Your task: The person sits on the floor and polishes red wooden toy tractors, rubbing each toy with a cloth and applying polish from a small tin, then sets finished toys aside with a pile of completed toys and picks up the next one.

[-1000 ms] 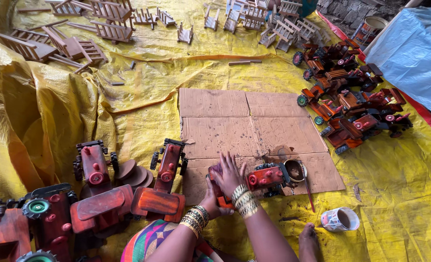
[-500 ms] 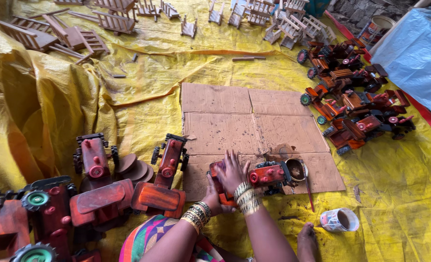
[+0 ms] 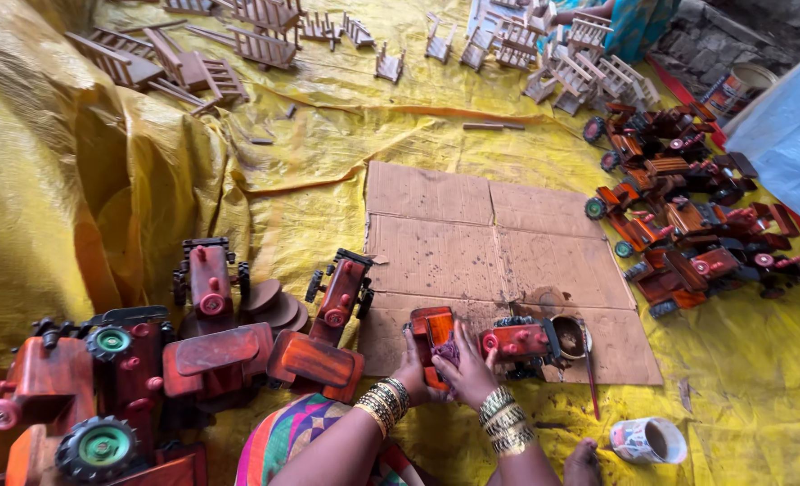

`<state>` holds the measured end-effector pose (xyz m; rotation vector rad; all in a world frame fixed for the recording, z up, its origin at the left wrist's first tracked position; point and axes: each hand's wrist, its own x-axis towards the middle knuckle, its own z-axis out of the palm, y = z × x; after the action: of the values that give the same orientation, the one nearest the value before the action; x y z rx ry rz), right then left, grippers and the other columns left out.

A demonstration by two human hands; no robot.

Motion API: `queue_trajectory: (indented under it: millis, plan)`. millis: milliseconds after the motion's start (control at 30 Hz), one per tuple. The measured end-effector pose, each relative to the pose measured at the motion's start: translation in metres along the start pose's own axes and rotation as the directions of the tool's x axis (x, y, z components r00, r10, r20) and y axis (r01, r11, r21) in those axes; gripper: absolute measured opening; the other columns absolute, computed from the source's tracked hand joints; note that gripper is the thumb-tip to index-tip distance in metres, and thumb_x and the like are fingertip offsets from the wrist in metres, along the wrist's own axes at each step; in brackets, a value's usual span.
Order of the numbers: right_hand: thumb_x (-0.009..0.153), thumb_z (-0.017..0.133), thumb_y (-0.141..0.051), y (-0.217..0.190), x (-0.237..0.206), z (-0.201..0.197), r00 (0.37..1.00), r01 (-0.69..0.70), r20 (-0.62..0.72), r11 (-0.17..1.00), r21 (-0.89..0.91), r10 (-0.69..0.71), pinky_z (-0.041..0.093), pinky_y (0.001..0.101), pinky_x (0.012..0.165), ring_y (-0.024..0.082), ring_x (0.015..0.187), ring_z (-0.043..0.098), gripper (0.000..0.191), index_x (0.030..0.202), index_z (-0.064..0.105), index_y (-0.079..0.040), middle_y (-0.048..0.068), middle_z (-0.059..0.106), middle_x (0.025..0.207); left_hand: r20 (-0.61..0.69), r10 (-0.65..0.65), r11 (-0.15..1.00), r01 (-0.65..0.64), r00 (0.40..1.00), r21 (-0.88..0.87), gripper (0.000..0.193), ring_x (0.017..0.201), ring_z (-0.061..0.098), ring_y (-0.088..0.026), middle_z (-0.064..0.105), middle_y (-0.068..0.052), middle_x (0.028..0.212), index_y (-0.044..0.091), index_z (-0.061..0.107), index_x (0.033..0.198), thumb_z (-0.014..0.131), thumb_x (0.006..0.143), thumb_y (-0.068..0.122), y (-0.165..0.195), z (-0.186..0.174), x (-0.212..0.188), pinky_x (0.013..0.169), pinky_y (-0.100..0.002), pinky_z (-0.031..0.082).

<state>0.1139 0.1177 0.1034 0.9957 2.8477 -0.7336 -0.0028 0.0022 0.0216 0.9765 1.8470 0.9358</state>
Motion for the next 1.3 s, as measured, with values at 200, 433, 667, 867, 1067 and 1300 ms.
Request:
queue_trajectory:
  millis: [200,433,667,867,1067,1300]
  plan:
    - [0.096,0.046,-0.068,-0.035,0.046,0.0,0.994,-0.04,-0.11,0.981,-0.189,0.02,-0.012,0.0721,0.117,0.029,0.157,0.014,0.095,0.164,0.004,-0.015,0.013,0.006,0.172,0.026,0.019,0.999,-0.02,0.999,0.028,0.179,0.158,0.011,-0.039,-0.001,-0.032,0.167,0.003,-0.051,0.139,0.097,0.057,0.06,-0.005,-0.002,0.003,0.126,-0.038,0.021]
    - [0.095,0.044,-0.068,-0.042,0.072,-0.004,0.993,-0.054,-0.107,0.992,-0.115,0.042,-0.009,0.0689,0.12,0.027,0.156,0.016,0.095,0.164,0.002,-0.017,0.011,0.002,0.173,0.029,0.077,0.997,-0.077,0.997,0.013,0.179,0.158,0.011,-0.037,-0.001,-0.031,0.168,-0.001,-0.052,0.137,0.096,0.057,0.059,-0.004,-0.01,-0.002,0.126,-0.038,0.02]
    - [0.09,0.053,-0.069,-0.011,0.007,0.001,0.999,0.019,-0.033,0.994,-0.108,-0.022,-0.009,0.069,0.118,0.026,0.158,0.012,0.104,0.163,-0.001,-0.019,0.009,-0.001,0.173,0.059,-0.061,0.998,0.059,0.996,0.034,0.176,0.153,0.027,-0.04,0.01,-0.034,0.165,0.002,-0.051,0.14,0.093,0.058,0.06,0.001,-0.006,0.001,0.125,-0.039,0.027]
    - [0.09,0.05,-0.073,-0.03,0.023,-0.006,0.999,-0.027,0.034,0.967,-0.252,0.037,-0.009,0.0684,0.118,0.035,0.158,-0.001,0.103,0.165,-0.001,-0.024,0.014,-0.006,0.172,0.092,-0.079,0.996,0.074,0.993,0.056,0.176,0.155,0.022,-0.042,0.007,-0.037,0.164,0.001,-0.054,0.138,0.093,0.061,0.06,-0.004,-0.001,0.008,0.126,-0.04,0.023]
    - [0.093,0.039,-0.077,-0.053,0.067,-0.011,0.991,-0.023,-0.135,0.977,-0.213,-0.006,-0.008,0.0694,0.117,0.041,0.158,-0.003,0.092,0.165,0.011,-0.026,0.021,-0.006,0.171,0.003,0.148,0.988,-0.148,0.989,0.05,0.178,0.158,0.003,-0.04,-0.009,-0.033,0.167,-0.002,-0.055,0.132,0.097,0.061,0.058,-0.012,-0.001,0.007,0.126,-0.04,0.016]
    - [0.091,0.041,-0.074,-0.031,0.03,0.0,0.992,0.039,-0.109,0.986,-0.162,-0.057,-0.005,0.0693,0.118,0.037,0.157,0.004,0.095,0.165,0.006,-0.026,0.016,-0.002,0.172,0.01,0.124,0.992,-0.124,0.992,0.033,0.176,0.156,0.018,-0.041,0.007,-0.033,0.166,-0.003,-0.052,0.135,0.094,0.06,0.061,-0.004,-0.006,0.001,0.126,-0.039,0.021]
